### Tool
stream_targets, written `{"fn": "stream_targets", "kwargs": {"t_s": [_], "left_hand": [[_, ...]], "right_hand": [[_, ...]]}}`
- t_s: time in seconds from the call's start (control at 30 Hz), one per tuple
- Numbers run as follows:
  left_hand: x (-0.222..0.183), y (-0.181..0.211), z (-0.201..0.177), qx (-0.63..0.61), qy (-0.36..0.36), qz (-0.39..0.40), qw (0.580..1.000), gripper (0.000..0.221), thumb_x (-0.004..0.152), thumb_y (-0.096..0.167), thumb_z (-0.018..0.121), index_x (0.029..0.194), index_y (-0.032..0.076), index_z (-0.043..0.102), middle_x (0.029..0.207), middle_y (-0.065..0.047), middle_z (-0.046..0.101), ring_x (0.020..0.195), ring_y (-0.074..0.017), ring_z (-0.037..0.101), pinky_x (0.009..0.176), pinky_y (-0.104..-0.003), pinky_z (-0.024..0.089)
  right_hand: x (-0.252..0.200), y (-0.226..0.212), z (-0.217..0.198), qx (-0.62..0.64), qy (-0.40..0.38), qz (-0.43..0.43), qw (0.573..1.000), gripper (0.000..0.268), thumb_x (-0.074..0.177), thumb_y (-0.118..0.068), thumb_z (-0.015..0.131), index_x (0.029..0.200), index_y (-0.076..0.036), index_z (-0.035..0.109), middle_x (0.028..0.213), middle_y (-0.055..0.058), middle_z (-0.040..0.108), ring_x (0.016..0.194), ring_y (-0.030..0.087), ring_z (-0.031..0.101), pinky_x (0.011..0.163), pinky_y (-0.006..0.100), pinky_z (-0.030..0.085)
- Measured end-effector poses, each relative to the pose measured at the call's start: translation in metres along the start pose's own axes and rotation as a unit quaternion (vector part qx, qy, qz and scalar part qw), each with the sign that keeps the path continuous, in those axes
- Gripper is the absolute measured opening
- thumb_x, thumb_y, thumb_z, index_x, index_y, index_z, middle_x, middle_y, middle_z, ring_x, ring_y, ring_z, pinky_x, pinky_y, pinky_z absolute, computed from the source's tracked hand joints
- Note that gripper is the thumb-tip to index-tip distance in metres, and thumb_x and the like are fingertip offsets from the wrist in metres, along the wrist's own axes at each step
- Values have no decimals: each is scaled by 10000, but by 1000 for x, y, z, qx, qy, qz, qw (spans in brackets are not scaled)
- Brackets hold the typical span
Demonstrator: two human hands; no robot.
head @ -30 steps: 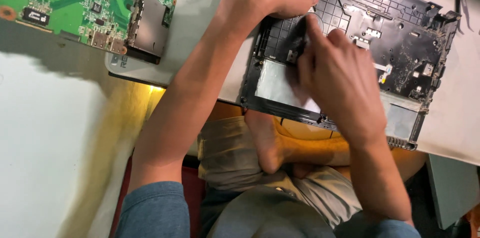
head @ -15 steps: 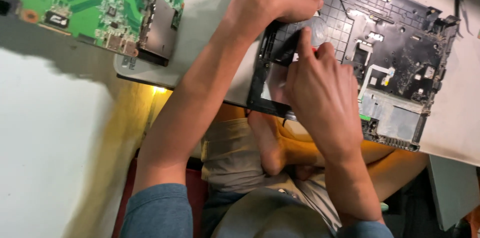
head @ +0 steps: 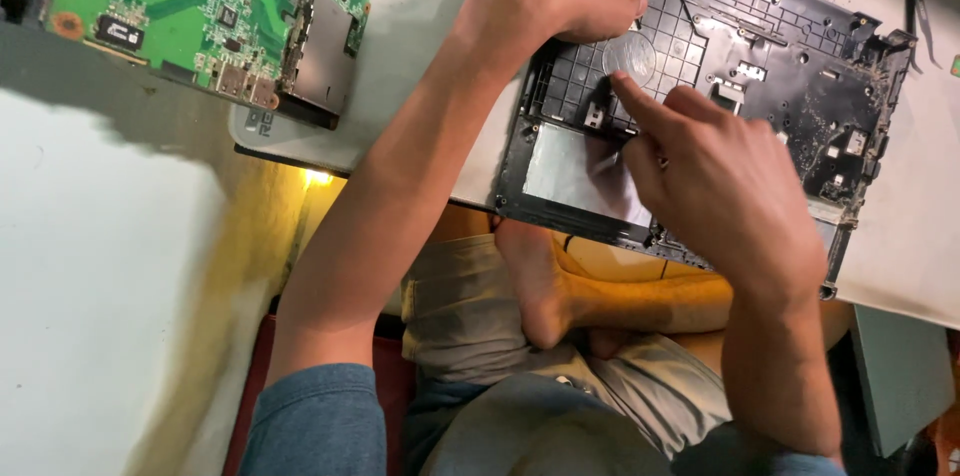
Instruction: Repairing a laptop by seating ribbon cables and using a screwdriver on the internal chassis
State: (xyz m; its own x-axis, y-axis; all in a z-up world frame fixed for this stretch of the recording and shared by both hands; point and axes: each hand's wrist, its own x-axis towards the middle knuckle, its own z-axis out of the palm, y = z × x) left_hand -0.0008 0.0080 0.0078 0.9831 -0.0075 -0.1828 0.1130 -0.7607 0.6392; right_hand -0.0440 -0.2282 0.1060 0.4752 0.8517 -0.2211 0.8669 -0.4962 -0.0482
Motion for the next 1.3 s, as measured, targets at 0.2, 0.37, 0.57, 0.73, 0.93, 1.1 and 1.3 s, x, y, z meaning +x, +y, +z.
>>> {"fn": "stream_targets", "kwargs": {"t_s": [0.2,0.37,0.57,0.73,0.93,1.1,1.3], "left_hand": [[-7,6,-8,-8,-11,-15,1000,604,1107,333,629,1699,357,513,1512,-115,772,1117,-469,773,857,-615,573],[-17,12,-15,-9,-23,-47,999,609,1103,360,583,1706,415,527,1472,-114,790,1059,-448,795,832,-616,582],[-2,-1,0,13,16,8,1000,526,1117,389,683,1632,314,604,1467,-125,795,1132,-455,786,849,-632,582],[-8,6,-7,0,-4,-21,1000,611,1074,328,601,1680,390,553,1494,-105,785,1104,-450,785,849,-622,581],[-5,1,-2,-1,10,-12,1000,542,1107,398,665,1644,349,600,1451,-101,805,1094,-417,798,821,-604,582],[-7,3,-1,37,6,-49,998,446,1143,503,643,1470,203,681,1436,-136,785,1195,-479,761,886,-636,594],[-2,-2,3,40,4,-42,998,483,1171,535,658,1506,189,679,1472,-164,772,1234,-496,749,923,-639,587]], "right_hand": [[17,17,7,-23,40,-42,998,571,1186,-183,582,1735,-80,701,959,169,720,527,408,656,489,582,511],[7,17,0,24,-2,-14,1000,617,1219,-189,539,1822,-76,613,1029,165,724,491,331,660,493,578,595],[5,49,-4,-141,1,-67,988,537,1216,-406,619,1731,-372,771,1058,-41,818,516,311,734,427,530,615],[15,49,14,-74,49,-114,989,570,1173,-249,674,1733,-162,740,1019,119,746,590,470,686,490,581,512],[-6,54,7,-86,15,-91,992,600,1159,-284,679,1753,-230,750,1018,71,763,544,419,686,458,560,536],[2,52,14,-162,32,-98,981,641,1195,-399,670,1820,-254,681,1084,40,767,565,326,728,465,504,599],[-4,52,12,-139,7,-93,986,634,1206,-390,636,1825,-255,650,1059,66,750,567,363,706,487,526,575]]}}
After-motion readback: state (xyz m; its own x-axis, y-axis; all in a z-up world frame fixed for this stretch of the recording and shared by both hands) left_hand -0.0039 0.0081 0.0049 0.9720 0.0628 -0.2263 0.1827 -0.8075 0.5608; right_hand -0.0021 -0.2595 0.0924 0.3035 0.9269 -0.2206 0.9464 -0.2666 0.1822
